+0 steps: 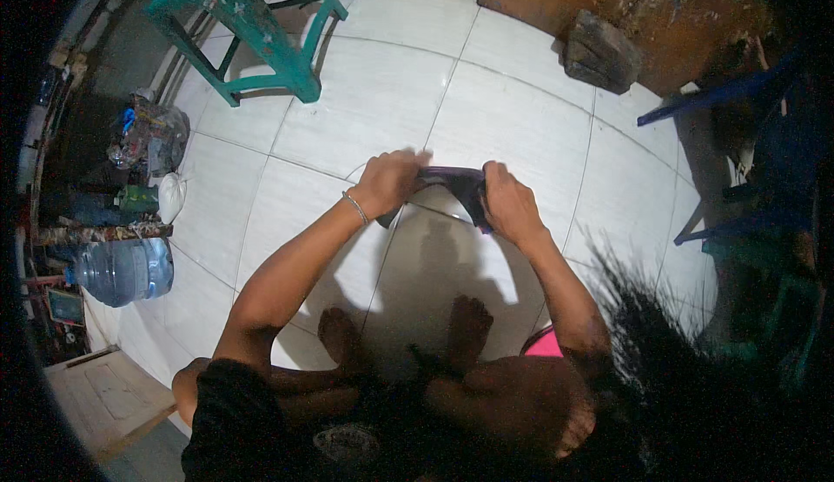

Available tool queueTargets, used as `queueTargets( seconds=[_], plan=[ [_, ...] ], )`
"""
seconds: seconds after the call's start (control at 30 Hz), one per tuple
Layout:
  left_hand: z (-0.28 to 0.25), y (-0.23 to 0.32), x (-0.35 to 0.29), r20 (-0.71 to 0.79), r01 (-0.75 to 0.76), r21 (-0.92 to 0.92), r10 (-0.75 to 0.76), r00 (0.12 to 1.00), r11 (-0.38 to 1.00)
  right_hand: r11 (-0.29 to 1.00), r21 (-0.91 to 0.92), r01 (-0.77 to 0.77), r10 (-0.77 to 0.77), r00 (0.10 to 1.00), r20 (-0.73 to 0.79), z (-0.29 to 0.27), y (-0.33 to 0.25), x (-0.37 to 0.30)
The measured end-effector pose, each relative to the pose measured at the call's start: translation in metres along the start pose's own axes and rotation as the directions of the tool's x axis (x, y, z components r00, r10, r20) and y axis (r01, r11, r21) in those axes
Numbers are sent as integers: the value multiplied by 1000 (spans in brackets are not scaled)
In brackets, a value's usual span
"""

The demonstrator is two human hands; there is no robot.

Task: The person cleans a screen-printing frame with a cloth, adjusts small components on a squeegee, and then organizes printed fabric pieces by picking them up and stacking them on the floor.

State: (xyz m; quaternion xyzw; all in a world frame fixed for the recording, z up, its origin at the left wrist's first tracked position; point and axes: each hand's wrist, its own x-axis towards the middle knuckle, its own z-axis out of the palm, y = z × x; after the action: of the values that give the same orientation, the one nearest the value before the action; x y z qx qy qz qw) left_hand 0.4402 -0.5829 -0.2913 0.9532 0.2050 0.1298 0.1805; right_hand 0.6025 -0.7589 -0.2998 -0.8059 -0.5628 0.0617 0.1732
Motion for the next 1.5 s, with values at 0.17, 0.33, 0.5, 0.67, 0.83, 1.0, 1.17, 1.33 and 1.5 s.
queueTargets(
  seconds=[0.17, 0.33, 0.5, 0.67, 0.83, 1.0, 1.17, 1.33, 1.5],
  plan=[
    [0, -50, -1, 162, -53, -68, 64, 985, 996, 991, 93, 101, -107, 992, 63, -25, -13, 26],
    [57, -59, -89, 527, 658, -753, -597, 605, 3, 972, 193, -134, 161, 978, -130, 18, -19, 3],
    [127, -42, -156, 634, 675, -720, -550, 543, -163, 751, 340, -567, 264, 728, 632, 115, 27, -50],
    [220, -86, -221, 412, 511, -852, -453, 790, 116, 287, 672, -682, 150, 725, 672, 102, 24, -44],
    [186, -61, -187, 426, 488, -872, -431, 795, 40, 173, 666, -726, 83, 684, 725, 109, 33, -54],
    [100, -9, -136, 744, 620, -663, -466, 480, -420, 565, 722, -400, 190, 914, 357, 120, 18, -69],
    [114, 43, -113, 458, 348, -888, -644, 613, -300, 896, 320, -308, 159, 896, 415, 84, -67, -69],
    [144, 24, -126, 452, 330, -891, -684, 572, -311, 985, 102, -136, 71, 874, 481, 102, -83, -85],
    [150, 28, -146, 527, 440, -844, -626, 575, -306, 621, 664, -417, 274, 909, 314, 121, -23, -43]
  ],
)
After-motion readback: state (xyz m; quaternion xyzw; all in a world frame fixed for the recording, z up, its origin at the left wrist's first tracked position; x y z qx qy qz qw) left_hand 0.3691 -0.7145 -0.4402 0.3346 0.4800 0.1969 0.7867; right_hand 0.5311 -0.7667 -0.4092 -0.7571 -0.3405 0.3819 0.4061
